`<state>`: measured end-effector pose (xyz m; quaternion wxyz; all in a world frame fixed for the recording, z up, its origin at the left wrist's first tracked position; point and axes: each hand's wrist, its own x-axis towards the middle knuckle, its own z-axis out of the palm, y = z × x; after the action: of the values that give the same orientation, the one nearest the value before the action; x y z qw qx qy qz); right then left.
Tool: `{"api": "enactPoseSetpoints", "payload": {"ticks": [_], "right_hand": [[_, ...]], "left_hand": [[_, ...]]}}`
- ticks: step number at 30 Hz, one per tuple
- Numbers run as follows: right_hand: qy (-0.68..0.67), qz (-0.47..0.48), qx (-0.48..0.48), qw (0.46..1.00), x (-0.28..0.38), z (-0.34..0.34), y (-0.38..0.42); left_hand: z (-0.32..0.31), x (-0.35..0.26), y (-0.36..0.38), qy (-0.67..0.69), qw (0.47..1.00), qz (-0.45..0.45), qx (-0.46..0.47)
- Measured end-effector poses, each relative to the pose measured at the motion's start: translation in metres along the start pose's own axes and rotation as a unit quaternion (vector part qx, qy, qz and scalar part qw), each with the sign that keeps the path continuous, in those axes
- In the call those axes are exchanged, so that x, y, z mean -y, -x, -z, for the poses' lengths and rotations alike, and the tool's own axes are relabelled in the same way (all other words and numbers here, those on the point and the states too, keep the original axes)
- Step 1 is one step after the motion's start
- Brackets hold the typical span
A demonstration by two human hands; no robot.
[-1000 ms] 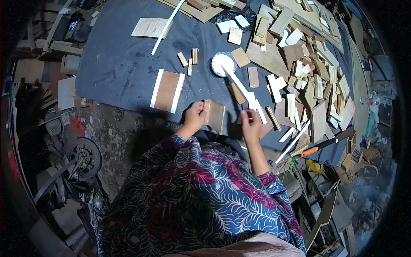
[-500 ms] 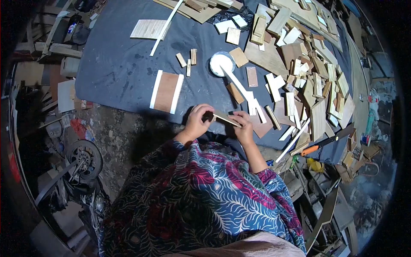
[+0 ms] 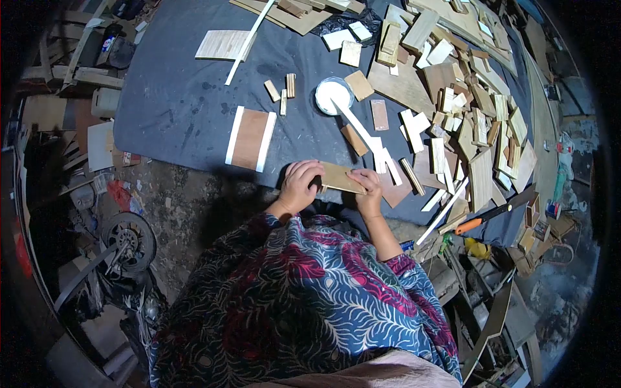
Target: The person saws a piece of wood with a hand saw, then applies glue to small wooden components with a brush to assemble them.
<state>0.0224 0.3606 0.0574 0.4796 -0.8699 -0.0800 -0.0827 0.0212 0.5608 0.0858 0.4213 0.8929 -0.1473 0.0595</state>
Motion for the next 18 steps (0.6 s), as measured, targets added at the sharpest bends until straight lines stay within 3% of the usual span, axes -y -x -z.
{"api": "enactPoseSetpoints", "payload": {"ticks": [4,6,7,9,10,12,14,18], "right_hand": [[0.013,-0.004,0.029,0.999,-0.007,-0.001,0.002],[0.027,-0.001,0.035,0.999,-0.011,-0.001,0.002],[0.024,-0.053,0.006,0.998,-0.016,0.0,0.003],[0.036,-0.117,-0.062,0.991,-0.015,0.012,-0.003],[0.042,-0.139,-0.089,0.985,-0.026,0.015,-0.002],[0.032,-0.21,-0.13,0.968,-0.037,0.02,-0.007],[0.065,-0.185,-0.105,0.975,-0.039,0.02,-0.015],[0.184,-0.14,-0.038,0.972,-0.03,0.006,-0.043]], "left_hand": [[-0.005,0.007,0.006,0.014,0.999,-0.021,0.029],[-0.004,0.004,0.008,0.083,0.99,0.111,0.026],[-0.006,0.006,0.008,0.084,0.99,0.11,0.026],[-0.017,0.018,0.011,0.258,0.924,0.282,0.003],[-0.026,0.031,0.014,0.312,0.9,0.305,-0.022],[-0.018,0.03,0.006,0.281,0.901,0.329,0.002],[-0.021,0.042,0.006,0.201,0.917,0.342,0.033],[-0.031,0.059,0.012,0.228,0.904,0.361,-0.004]]}}
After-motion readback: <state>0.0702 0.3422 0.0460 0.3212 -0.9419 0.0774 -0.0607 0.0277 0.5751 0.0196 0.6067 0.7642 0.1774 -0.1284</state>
